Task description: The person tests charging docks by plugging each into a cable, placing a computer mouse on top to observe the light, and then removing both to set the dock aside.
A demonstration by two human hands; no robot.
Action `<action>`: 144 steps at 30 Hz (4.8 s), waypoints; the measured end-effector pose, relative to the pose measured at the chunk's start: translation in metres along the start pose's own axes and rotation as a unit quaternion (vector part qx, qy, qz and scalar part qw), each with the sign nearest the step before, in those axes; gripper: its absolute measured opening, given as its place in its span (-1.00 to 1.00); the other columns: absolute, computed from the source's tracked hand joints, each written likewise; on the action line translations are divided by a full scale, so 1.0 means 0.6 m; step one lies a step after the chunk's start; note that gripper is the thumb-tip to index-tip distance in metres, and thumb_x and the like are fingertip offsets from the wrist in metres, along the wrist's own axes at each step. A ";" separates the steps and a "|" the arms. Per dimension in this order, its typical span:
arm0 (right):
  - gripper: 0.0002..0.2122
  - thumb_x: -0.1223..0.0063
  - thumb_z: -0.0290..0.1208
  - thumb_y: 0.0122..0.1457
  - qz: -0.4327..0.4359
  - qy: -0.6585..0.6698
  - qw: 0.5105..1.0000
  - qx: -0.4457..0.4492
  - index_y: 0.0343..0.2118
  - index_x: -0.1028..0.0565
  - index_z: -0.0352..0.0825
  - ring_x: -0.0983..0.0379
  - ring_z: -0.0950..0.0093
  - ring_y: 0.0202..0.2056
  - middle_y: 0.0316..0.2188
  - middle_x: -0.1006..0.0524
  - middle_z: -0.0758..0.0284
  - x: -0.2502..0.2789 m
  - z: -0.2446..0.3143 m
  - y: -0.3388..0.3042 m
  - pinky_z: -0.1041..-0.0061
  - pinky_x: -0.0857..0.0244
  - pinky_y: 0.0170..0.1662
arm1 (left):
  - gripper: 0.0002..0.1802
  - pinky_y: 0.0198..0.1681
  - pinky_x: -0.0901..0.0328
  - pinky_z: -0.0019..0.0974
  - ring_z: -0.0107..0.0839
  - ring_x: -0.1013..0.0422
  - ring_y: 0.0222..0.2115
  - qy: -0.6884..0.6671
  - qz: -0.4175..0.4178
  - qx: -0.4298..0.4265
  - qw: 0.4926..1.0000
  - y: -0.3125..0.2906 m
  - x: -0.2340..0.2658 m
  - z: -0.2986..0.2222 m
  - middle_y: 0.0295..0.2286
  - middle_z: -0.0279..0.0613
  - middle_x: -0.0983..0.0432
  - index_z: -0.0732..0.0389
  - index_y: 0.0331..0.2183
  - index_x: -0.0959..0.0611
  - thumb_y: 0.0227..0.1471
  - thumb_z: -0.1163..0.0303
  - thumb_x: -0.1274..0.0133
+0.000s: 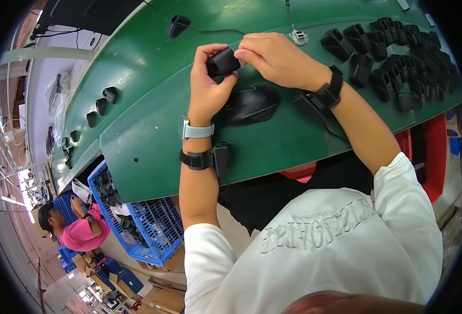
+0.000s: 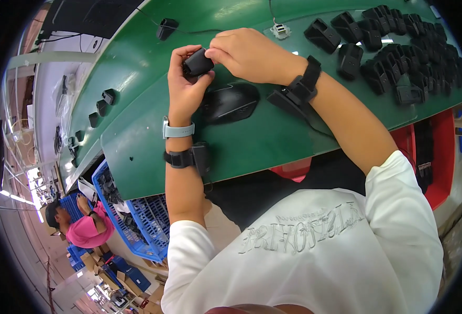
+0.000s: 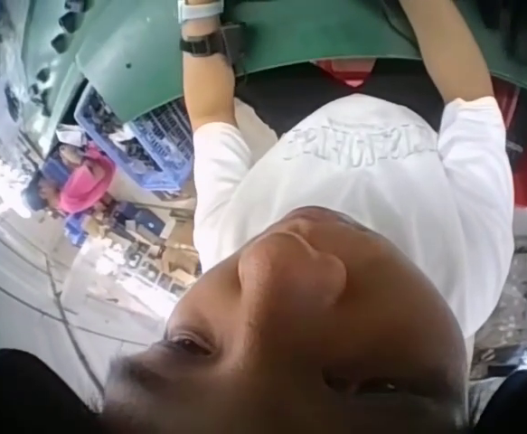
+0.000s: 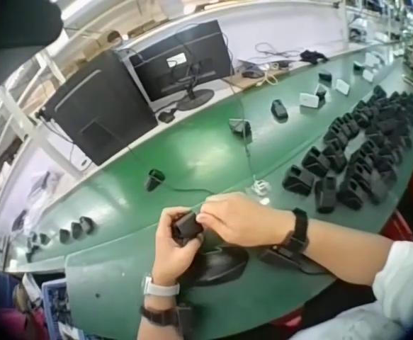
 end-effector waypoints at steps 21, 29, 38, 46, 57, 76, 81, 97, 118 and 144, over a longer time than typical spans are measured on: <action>-0.19 -0.53 -0.28 -0.20 0.223 0.005 0.971 0.090 0.20 -0.37 -0.27 -0.37 0.16 0.03 -0.05 -0.46 0.19 -0.028 0.029 -0.028 0.26 -0.28 0.12 | -0.56 -0.33 -0.45 -0.29 -0.27 -0.56 -0.33 -0.207 -0.129 0.162 0.956 0.013 0.079 0.038 -0.20 0.05 -0.58 0.34 -0.09 -0.40 0.13 0.40 -0.28; -0.31 -0.19 -0.53 0.08 0.060 0.250 0.963 -0.086 0.34 -0.25 -0.22 -0.39 0.41 0.08 0.07 -0.43 0.31 -0.025 -0.011 -0.005 0.38 -0.28 0.17 | -0.56 -0.05 -0.44 -0.01 0.04 -0.49 -0.10 -0.426 -0.057 0.101 0.897 0.018 0.059 0.028 0.03 0.22 -0.41 0.30 0.20 -0.31 0.37 0.35 0.21; -0.45 -0.06 -0.48 0.28 -0.066 0.530 0.826 -0.183 0.33 -0.22 -0.33 -0.42 0.50 0.11 0.12 -0.46 0.32 -0.009 -0.046 -0.002 0.36 -0.32 0.22 | -0.28 -0.02 -0.48 -0.28 -0.39 -0.54 -0.09 -0.232 -0.071 0.064 0.968 0.003 0.029 0.011 -0.09 -0.07 -0.60 0.49 0.20 -0.40 0.05 0.59 -0.32; -0.44 -0.06 -0.48 0.28 -0.083 0.494 0.842 -0.200 0.33 -0.21 -0.34 -0.41 0.52 0.12 0.12 -0.47 0.34 -0.017 -0.055 -0.001 0.37 -0.28 0.24 | -0.35 -0.16 -0.53 -0.32 -0.38 -0.59 -0.25 -0.177 -0.037 0.055 0.982 0.001 0.022 0.003 -0.20 -0.09 -0.64 0.42 0.07 -0.49 -0.05 0.62 -0.40; -0.32 -0.38 -0.47 0.03 -0.115 0.193 0.974 -0.029 0.25 -0.34 -0.27 -0.45 0.39 0.11 0.09 -0.49 0.28 -0.005 -0.022 -0.009 0.35 -0.29 0.26 | -0.37 -0.11 -0.52 -0.35 -0.40 -0.59 -0.23 -0.111 -0.006 0.094 0.989 0.001 0.019 0.008 -0.22 -0.12 -0.64 0.39 0.02 -0.51 -0.13 0.73 -0.37; -0.19 -0.53 -0.43 -0.10 -0.095 0.136 0.983 0.073 0.27 -0.31 -0.25 -0.54 0.23 0.09 0.09 -0.55 0.18 -0.004 0.014 -0.013 0.33 -0.42 0.15 | -0.59 -0.15 -0.45 -0.37 -0.51 -0.52 -0.28 -0.169 -0.012 0.065 0.983 -0.008 0.003 0.020 -0.26 -0.29 -0.63 0.32 -0.18 -0.63 -0.18 0.69 -0.26; -0.18 -0.52 -0.38 -0.07 -0.106 0.134 0.984 0.058 0.29 -0.29 -0.24 -0.54 0.25 0.08 0.06 -0.56 0.18 -0.008 0.014 -0.013 0.33 -0.41 0.15 | -0.47 0.00 -0.43 -0.31 -0.44 -0.53 -0.14 -0.174 0.013 0.085 0.981 -0.009 0.010 0.015 -0.13 -0.22 -0.60 0.32 -0.09 -0.58 -0.16 0.62 -0.39; -0.43 -0.44 -0.34 -0.13 0.173 0.118 0.974 0.087 0.02 -0.54 -0.35 -0.34 0.15 0.14 -0.02 -0.56 0.20 -0.008 0.036 -0.018 0.22 -0.25 0.23 | -0.69 -0.37 -0.36 -0.52 -0.62 -0.47 -0.43 -0.086 -0.112 0.047 0.989 0.014 0.063 0.017 -0.41 -0.39 -0.60 0.25 -0.20 -0.66 -0.01 0.50 -0.41; -0.84 -0.12 -0.45 0.29 -0.027 -0.054 0.996 0.060 -0.12 -0.53 -0.37 -0.44 0.16 0.00 -0.18 -0.57 0.19 -0.015 -0.017 -0.002 0.14 -0.13 0.35 | -0.70 -0.29 -0.38 -0.50 -0.63 -0.49 -0.36 0.004 -0.014 -0.019 1.000 0.000 0.044 0.002 -0.38 -0.37 -0.64 0.26 -0.26 -0.71 -0.08 0.46 -0.45; -0.82 -0.06 -0.36 0.35 0.008 -0.006 1.000 0.008 -0.11 -0.52 -0.34 -0.46 0.19 -0.20 -0.30 -0.57 0.20 -0.016 -0.014 -0.010 0.26 -0.34 -0.10 | -0.70 -0.21 -0.42 -0.45 -0.57 -0.52 -0.30 0.035 0.016 0.004 0.999 0.001 0.043 0.001 -0.33 -0.35 -0.62 0.25 -0.26 -0.68 -0.07 0.49 -0.44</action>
Point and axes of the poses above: each hand's wrist, its own y-axis towards the middle knuckle, its own x-axis out of the back of the hand, z = x × y, the point moved 3 cm from there along y, towards the middle knuckle
